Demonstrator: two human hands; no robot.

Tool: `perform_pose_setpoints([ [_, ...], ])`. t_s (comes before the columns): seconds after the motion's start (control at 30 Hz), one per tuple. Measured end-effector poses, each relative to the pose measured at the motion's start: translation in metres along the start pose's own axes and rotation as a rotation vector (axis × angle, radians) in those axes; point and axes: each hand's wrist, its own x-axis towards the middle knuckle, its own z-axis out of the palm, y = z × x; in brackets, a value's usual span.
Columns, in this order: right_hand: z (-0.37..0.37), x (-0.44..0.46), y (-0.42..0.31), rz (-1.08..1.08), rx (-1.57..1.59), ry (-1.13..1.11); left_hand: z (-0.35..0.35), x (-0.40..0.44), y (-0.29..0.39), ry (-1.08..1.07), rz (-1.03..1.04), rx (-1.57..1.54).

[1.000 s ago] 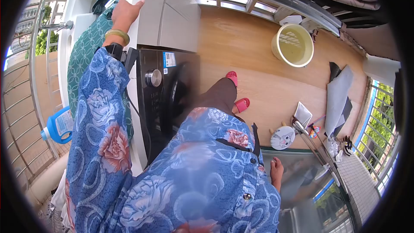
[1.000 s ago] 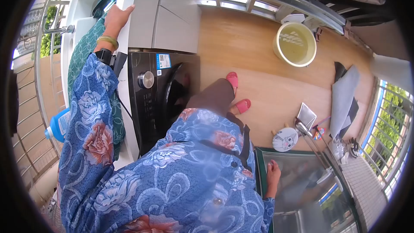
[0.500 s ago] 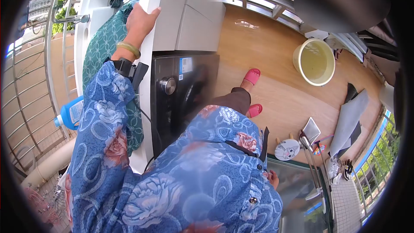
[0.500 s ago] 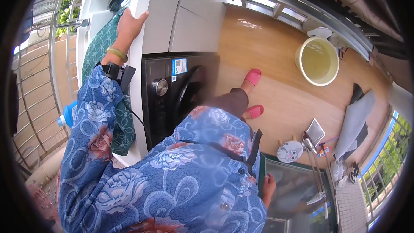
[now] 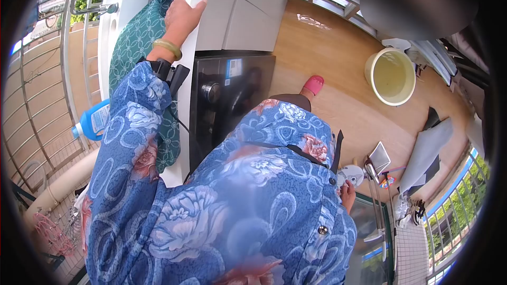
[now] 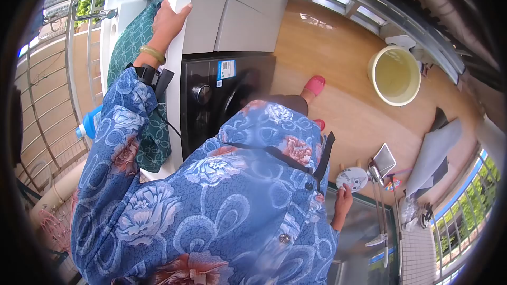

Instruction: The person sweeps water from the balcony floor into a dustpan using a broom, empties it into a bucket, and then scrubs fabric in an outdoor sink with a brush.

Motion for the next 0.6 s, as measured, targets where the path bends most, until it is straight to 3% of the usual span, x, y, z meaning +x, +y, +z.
perform_pose_setpoints([
  [0.1,-0.002,0.015,0.02,-0.004,0.12,0.018,-0.001,0.002,-0.001,0.01,-0.034,0.01],
  [0.3,-0.008,0.008,0.032,-0.061,-0.025,0.047,0.001,0.009,-0.009,0.012,-0.034,0.012],
  [0.6,0.016,-0.016,0.064,0.056,0.082,-0.011,0.009,0.018,-0.021,0.06,0.023,0.05],
])
